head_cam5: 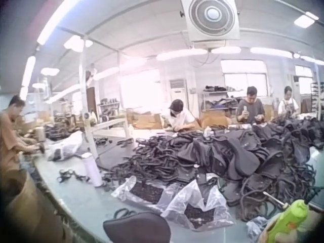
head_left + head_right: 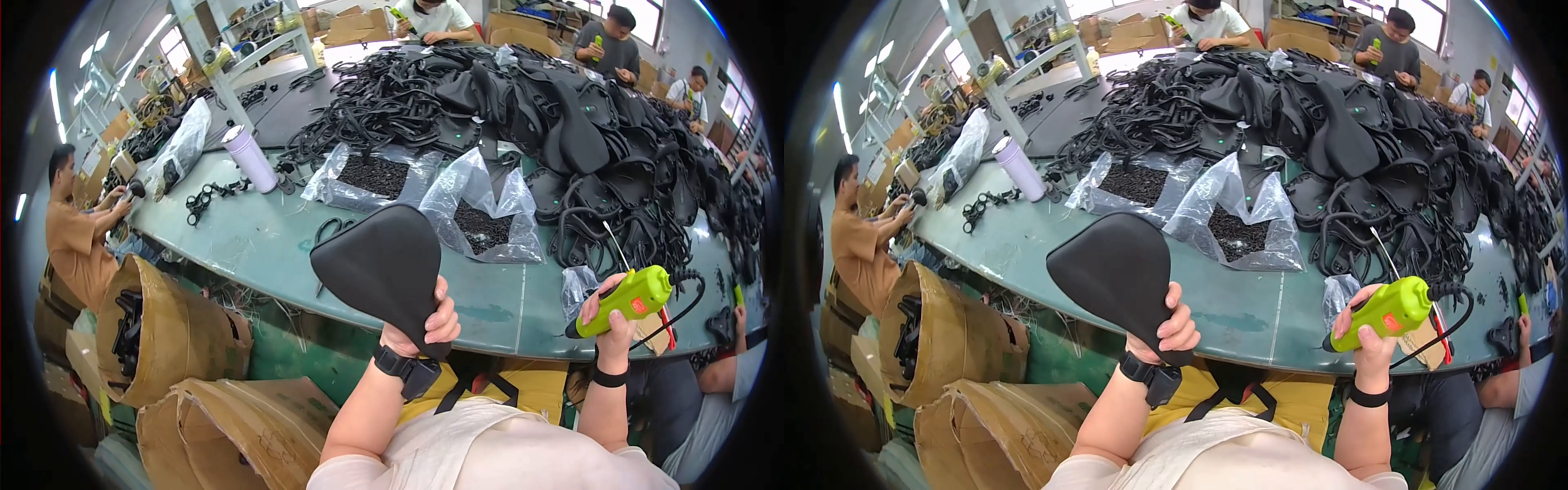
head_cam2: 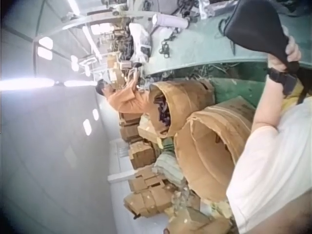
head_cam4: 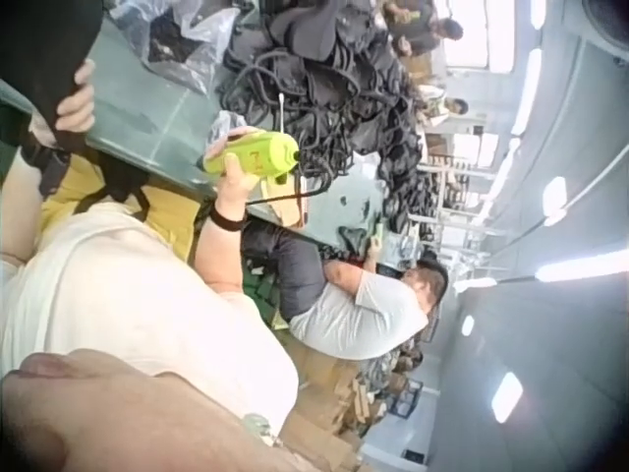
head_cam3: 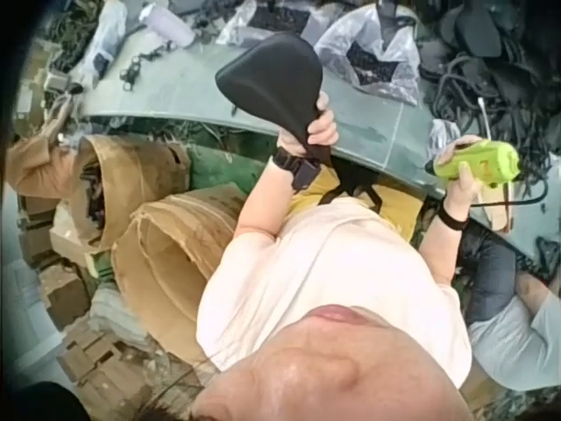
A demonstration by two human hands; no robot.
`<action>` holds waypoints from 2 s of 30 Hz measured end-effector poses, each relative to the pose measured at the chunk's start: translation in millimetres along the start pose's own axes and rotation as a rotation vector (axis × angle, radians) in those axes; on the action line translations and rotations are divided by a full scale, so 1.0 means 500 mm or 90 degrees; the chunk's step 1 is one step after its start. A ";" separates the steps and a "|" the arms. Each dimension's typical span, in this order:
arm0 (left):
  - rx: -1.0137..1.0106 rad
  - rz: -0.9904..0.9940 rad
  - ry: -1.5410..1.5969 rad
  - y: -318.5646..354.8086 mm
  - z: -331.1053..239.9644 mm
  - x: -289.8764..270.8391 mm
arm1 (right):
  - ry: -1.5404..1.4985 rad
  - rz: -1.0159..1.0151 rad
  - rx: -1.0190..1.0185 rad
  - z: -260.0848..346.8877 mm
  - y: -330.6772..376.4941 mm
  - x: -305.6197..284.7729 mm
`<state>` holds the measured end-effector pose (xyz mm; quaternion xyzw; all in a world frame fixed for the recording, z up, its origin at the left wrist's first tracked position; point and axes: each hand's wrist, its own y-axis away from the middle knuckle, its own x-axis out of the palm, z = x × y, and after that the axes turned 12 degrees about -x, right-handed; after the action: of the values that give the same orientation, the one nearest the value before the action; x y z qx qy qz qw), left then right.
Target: Installing fasteners into the plastic base of a bicycle saddle using an electric screwdriver.
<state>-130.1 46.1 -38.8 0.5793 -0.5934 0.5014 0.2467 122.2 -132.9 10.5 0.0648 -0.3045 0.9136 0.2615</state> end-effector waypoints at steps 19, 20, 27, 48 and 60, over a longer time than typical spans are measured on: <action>0.458 -0.423 -0.052 0.099 -0.004 0.117 | 0.043 0.016 -0.035 -0.029 -0.024 -0.030; 0.480 -0.432 -0.056 0.105 -0.005 0.121 | 0.036 0.023 -0.033 -0.030 -0.023 -0.032; 0.656 -0.234 0.024 0.167 -0.052 0.193 | -0.011 0.032 -0.032 -0.015 -0.006 -0.028; 0.095 -0.481 -0.855 -0.324 -0.206 0.067 | -0.030 0.016 -0.044 0.012 0.042 -0.036; -0.481 -0.568 -1.656 -0.622 -0.242 -0.241 | 0.190 0.117 -0.141 0.050 0.061 -0.054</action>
<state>150.8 260.0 -2.6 0.6554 -0.2604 -0.6823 -0.1926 128.6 -180.4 7.3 -0.1283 -0.3655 0.8941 0.2247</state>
